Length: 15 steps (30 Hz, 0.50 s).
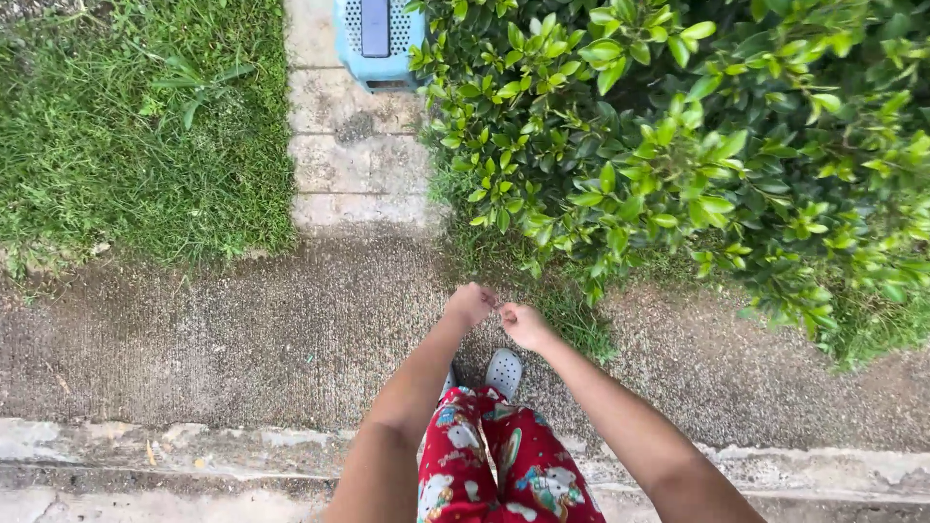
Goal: Manually pulling weeds and grass from a garden bed near a bush and a mossy stone.
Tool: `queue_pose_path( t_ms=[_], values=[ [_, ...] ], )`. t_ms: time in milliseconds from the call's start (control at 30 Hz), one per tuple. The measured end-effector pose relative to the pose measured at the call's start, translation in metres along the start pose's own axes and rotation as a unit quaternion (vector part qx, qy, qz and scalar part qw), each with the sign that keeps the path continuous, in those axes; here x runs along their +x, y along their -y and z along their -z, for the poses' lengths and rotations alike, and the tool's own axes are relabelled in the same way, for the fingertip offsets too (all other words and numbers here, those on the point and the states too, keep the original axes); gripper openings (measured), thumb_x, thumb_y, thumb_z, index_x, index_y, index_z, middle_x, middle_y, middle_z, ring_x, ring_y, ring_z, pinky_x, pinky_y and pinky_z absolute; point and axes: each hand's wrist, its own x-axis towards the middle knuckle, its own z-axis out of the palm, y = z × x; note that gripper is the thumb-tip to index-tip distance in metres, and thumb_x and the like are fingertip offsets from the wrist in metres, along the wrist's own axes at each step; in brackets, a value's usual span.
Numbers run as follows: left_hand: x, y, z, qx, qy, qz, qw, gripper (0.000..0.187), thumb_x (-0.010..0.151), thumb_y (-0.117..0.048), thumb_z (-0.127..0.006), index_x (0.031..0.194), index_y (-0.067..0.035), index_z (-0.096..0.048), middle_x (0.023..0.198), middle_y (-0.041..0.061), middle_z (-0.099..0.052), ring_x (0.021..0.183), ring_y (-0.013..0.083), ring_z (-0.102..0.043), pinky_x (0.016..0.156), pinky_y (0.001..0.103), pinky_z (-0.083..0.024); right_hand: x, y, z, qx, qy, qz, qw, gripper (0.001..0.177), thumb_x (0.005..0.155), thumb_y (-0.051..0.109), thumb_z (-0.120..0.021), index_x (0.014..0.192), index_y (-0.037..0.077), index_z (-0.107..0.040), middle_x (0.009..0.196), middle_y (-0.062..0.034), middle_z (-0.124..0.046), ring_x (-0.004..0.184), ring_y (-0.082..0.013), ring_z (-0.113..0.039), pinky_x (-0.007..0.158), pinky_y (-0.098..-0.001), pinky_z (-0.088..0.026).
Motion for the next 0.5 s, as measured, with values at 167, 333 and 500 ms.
queue_pose_path(
  t_ms=[167,333,500],
  values=[
    [0.071,0.024,-0.003,0.043,-0.005,0.039,0.998,0.026,0.073,-0.019,-0.043,0.086,-0.006,-0.061,0.085,0.015,-0.063,0.083,0.0286,-0.061,0.070,0.040,-0.051,0.120,-0.041,-0.040,-0.084,-0.034,-0.013,0.996,0.030,0.079,0.016,-0.048,0.108,0.022,-0.055,0.106,-0.0026,-0.058,0.102,-0.0211,-0.053,0.085,-0.0327,-0.043],
    [0.144,0.066,-0.013,0.059,-0.022,0.046,0.997,0.030,0.071,-0.013,-0.040,0.089,-0.001,-0.061,0.090,0.017,-0.062,0.085,0.0321,-0.060,0.069,0.045,-0.050,0.223,-0.061,-0.062,-0.170,-0.068,-0.004,0.983,0.032,0.076,0.015,-0.045,0.106,0.022,-0.056,0.102,-0.0086,-0.060,0.098,-0.0286,-0.056,0.081,-0.0427,-0.046],
    [0.266,0.151,-0.063,0.061,-0.027,0.035,0.997,0.029,0.072,-0.012,-0.041,0.091,0.003,-0.057,0.086,0.021,-0.060,0.084,0.0379,-0.059,0.067,0.048,-0.049,0.323,-0.078,-0.078,-0.257,-0.108,0.059,0.959,0.034,0.074,0.008,-0.048,0.106,0.014,-0.057,0.100,-0.0148,-0.059,0.092,-0.0327,-0.058,0.076,-0.0459,-0.048]
  ],
)
